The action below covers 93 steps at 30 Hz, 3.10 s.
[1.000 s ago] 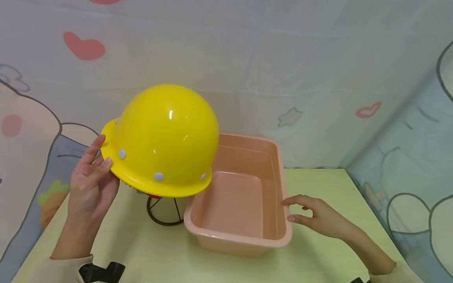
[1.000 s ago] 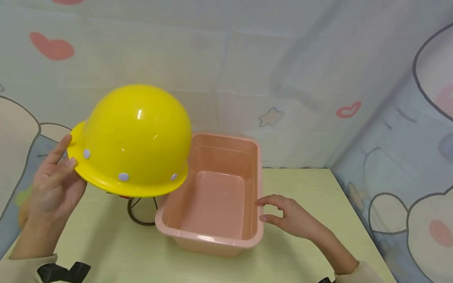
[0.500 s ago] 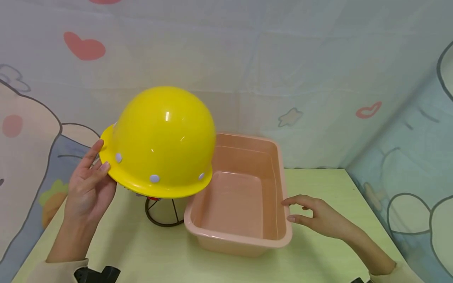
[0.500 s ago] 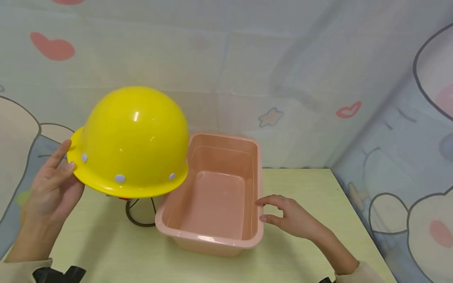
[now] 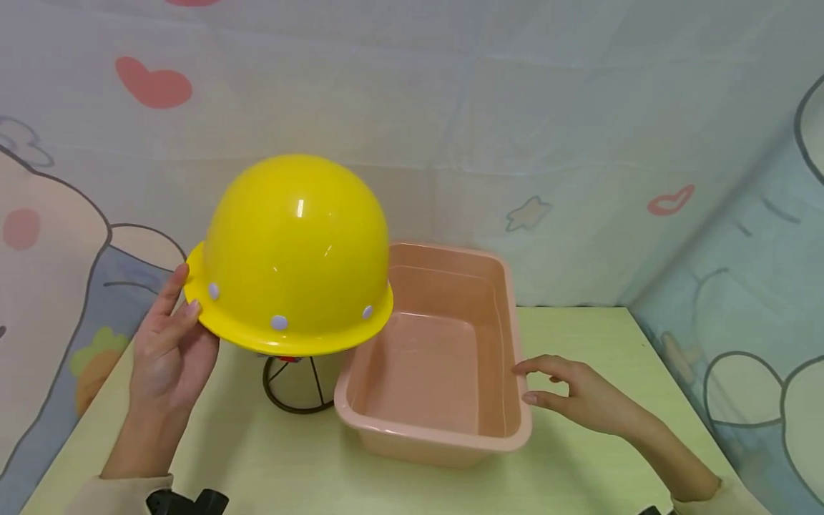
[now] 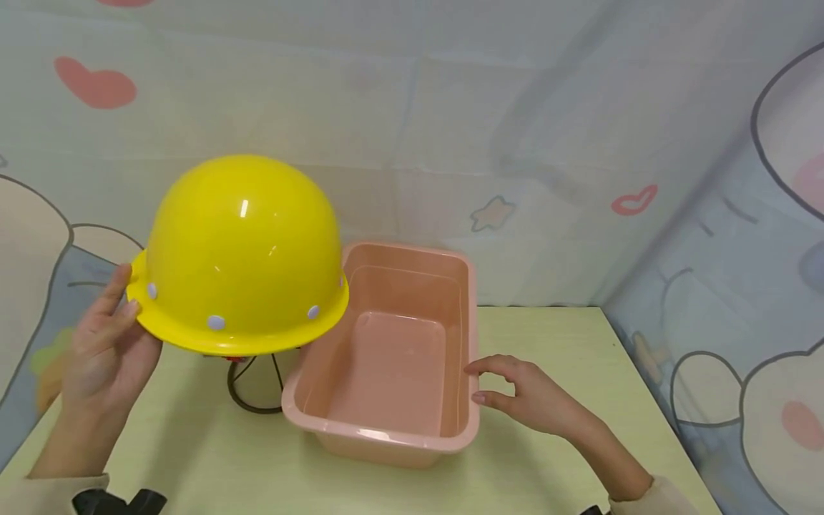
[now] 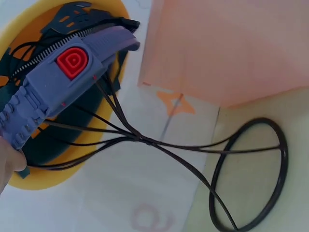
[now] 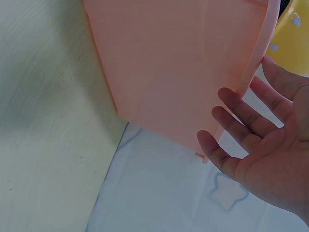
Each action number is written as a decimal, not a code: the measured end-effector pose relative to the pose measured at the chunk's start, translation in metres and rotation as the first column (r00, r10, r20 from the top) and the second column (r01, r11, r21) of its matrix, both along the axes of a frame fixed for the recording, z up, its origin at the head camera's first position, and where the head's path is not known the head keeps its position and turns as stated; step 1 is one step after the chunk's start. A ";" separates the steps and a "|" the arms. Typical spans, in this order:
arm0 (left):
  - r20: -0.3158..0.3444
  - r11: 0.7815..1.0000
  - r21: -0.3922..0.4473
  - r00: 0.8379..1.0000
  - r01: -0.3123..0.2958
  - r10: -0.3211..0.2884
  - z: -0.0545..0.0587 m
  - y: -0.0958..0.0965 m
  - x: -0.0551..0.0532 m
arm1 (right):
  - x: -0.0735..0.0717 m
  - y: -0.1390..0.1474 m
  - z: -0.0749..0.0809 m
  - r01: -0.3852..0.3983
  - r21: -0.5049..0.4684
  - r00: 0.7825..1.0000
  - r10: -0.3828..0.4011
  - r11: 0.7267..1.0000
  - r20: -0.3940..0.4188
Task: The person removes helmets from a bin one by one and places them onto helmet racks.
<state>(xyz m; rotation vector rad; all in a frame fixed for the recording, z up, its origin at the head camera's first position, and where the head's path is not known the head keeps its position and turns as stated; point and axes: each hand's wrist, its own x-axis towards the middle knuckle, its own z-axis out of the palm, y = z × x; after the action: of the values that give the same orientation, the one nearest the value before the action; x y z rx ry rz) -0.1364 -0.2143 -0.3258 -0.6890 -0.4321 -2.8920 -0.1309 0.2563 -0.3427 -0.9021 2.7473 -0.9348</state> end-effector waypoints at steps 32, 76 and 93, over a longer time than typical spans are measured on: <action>0.207 0.897 -0.440 0.977 0.043 0.054 0.002 -0.029 0.007 | 0.000 0.000 0.000 -0.002 -0.019 1.000 0.002 1.000 0.009; 0.192 0.799 -0.602 0.970 -0.006 0.152 -0.017 -0.033 0.016 | 0.000 -0.002 0.001 0.003 0.008 1.000 -0.004 1.000 0.027; 0.129 0.740 -0.669 0.970 -0.069 0.207 -0.017 -0.042 0.025 | 0.001 0.008 0.006 0.035 0.023 0.999 -0.035 0.999 -0.019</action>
<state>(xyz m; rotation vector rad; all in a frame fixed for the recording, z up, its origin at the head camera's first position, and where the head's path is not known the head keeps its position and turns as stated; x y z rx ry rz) -0.1113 -0.2565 -0.3423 -0.4043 -1.5192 -2.6269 -0.1303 0.2641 -0.3370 -0.8655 2.7921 -0.9024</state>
